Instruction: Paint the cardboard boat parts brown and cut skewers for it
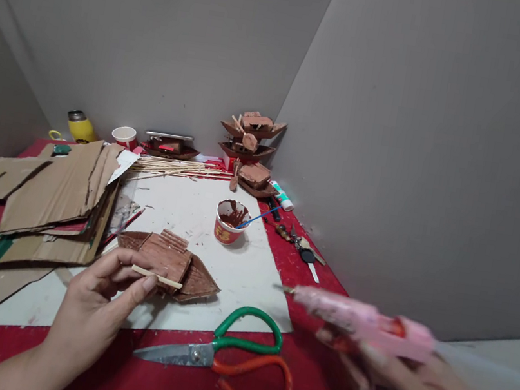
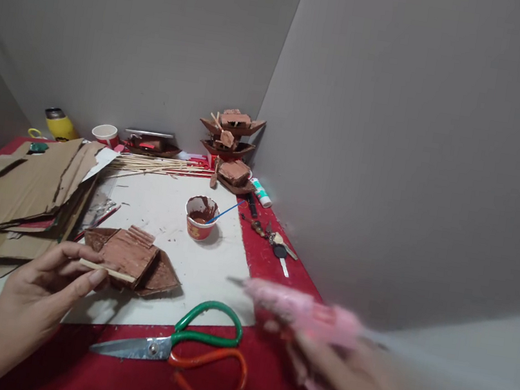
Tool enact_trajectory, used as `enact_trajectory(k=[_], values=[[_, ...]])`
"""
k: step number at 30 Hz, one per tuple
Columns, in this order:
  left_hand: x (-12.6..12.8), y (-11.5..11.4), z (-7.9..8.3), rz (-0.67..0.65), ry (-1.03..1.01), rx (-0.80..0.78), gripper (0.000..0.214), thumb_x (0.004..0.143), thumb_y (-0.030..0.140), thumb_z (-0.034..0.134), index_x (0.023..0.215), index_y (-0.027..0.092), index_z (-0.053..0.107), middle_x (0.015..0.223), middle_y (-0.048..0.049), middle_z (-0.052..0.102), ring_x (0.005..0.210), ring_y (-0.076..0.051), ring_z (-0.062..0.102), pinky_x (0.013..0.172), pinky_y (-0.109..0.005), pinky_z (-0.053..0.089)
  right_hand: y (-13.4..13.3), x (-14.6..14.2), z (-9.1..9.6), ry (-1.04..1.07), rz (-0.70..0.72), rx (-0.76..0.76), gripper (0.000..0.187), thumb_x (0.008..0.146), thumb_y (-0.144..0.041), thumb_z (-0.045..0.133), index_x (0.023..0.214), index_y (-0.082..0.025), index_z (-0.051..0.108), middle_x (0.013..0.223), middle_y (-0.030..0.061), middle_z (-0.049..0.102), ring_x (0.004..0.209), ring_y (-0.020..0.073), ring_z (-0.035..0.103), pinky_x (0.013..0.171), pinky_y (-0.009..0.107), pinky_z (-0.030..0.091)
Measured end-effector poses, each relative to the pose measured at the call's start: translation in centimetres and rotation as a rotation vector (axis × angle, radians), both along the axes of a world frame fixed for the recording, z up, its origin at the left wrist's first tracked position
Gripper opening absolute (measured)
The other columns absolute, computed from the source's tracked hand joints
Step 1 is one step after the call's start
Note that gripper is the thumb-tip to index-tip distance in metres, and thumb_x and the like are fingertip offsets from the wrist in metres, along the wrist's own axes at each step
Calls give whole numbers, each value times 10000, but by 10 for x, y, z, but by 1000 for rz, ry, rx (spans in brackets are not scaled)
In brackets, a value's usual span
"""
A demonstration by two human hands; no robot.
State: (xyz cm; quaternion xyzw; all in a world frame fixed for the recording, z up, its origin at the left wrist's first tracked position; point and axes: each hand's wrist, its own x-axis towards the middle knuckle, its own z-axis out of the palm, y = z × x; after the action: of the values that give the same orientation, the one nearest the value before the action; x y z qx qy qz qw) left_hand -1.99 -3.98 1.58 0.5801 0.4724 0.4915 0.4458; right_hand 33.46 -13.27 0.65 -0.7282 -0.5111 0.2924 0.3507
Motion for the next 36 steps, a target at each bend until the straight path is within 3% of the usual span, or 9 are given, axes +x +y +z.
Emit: enact_trajectory(k=[2,4,7,9,13,18,23,31,36], values=[[0,0,0,19,72,53,109,820,320,770,837,232,710,721,23,789,668,-131,754,622,-149,587,-2,-13,-3,84,81,-86,639,829,-768,556,556,-206,695,526,65,645,481,212,600,468,318,535],[-1,-1,-1,44,165,136,87,832,323,752,840,238,742,724,22,795,644,-130,749,617,-154,588,1,-26,2,116,180,-116,581,852,-731,572,733,-206,791,624,60,710,591,240,673,582,336,598],[-4,-2,-6,63,289,265,55,847,303,738,877,269,769,784,38,811,673,-121,756,665,-156,589,16,-44,23,81,440,-65,440,956,-590,534,1058,-274,823,978,77,808,1009,300,734,979,405,573],[-7,-2,-9,63,351,339,58,850,285,737,898,291,769,821,59,814,702,-109,757,701,-147,580,29,-54,37,59,604,-42,395,989,-512,528,1241,-309,755,1225,58,764,1195,290,678,1098,412,495],[-11,0,-12,63,442,447,71,885,273,695,933,300,740,824,80,793,681,-82,731,678,-127,555,50,-68,44,19,753,-16,379,1028,-419,506,1354,-319,671,1363,31,695,1267,228,640,1106,324,482],[-12,1,-9,-6,535,569,92,929,219,621,971,263,690,817,49,772,670,-101,716,642,-160,548,64,-79,40,-141,845,46,314,1043,-383,498,1272,-297,695,1169,23,749,1069,186,698,992,259,522],[-11,0,-4,-113,635,668,138,921,147,600,1014,243,635,814,19,764,694,-129,719,692,-196,556,70,-86,37,-273,856,61,274,1055,-379,471,1136,-281,713,996,-1,743,894,166,693,861,243,535],[-11,3,-1,-149,686,680,147,953,143,542,1034,255,594,790,44,731,662,-101,690,673,-179,523,74,-95,32,-365,844,150,239,1049,-361,484,1040,-258,700,964,-9,755,867,158,718,833,227,545],[-12,3,-4,-151,692,681,159,953,134,543,1047,254,588,794,43,724,671,-100,687,692,-180,520,75,-96,32,-478,854,221,301,1049,-387,469,1133,-248,723,1093,44,777,990,214,734,908,286,560]])
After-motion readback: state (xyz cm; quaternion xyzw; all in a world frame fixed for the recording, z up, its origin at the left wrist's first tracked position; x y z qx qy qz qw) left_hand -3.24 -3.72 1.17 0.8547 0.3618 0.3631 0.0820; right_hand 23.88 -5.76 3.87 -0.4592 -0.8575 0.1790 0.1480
